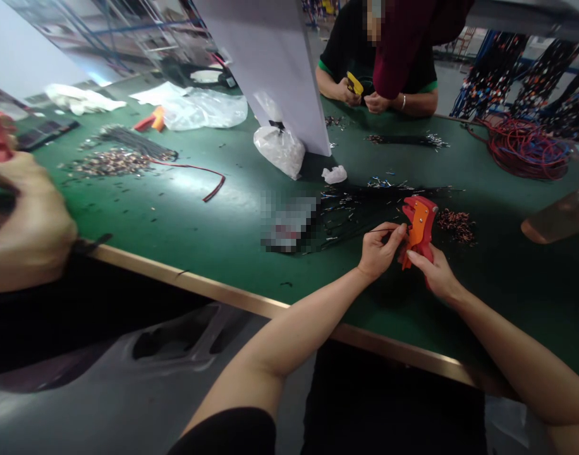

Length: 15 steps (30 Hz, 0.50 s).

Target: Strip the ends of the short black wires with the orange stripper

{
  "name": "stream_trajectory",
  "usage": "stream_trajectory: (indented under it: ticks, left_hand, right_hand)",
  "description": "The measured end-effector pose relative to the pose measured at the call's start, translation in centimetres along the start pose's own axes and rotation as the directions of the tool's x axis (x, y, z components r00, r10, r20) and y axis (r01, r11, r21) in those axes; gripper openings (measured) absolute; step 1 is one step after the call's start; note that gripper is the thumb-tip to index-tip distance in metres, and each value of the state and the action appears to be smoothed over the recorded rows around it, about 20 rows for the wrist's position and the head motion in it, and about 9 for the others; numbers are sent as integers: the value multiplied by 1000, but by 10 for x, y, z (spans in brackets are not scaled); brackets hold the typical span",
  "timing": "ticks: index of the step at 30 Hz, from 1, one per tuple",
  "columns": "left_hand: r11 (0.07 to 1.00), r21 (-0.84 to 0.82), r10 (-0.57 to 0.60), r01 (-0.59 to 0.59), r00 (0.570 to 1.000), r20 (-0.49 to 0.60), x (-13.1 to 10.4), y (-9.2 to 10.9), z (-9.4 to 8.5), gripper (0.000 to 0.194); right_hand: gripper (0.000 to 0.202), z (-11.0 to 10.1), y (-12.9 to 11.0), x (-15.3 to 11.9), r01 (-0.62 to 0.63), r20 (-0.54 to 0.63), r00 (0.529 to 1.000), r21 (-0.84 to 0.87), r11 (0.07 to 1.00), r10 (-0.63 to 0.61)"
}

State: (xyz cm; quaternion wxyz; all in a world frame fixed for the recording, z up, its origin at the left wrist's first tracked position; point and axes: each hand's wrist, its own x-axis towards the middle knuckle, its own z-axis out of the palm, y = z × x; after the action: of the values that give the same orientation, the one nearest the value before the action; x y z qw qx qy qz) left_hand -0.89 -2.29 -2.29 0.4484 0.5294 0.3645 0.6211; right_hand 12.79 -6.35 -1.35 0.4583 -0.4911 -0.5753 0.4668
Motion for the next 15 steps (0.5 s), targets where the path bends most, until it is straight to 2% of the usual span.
stream_trajectory:
  ticks: [11, 15]
  left_hand:
    - [1000, -11, 14, -13, 999, 42, -1, 0, 1, 38]
    - [1000, 18, 16, -17, 999, 49, -2, 1, 0, 35]
  right_hand:
    - [33, 6, 5, 2, 72, -26, 997, 8, 997, -71]
    - [38, 8, 6, 1, 49, -46, 998, 45, 998, -47]
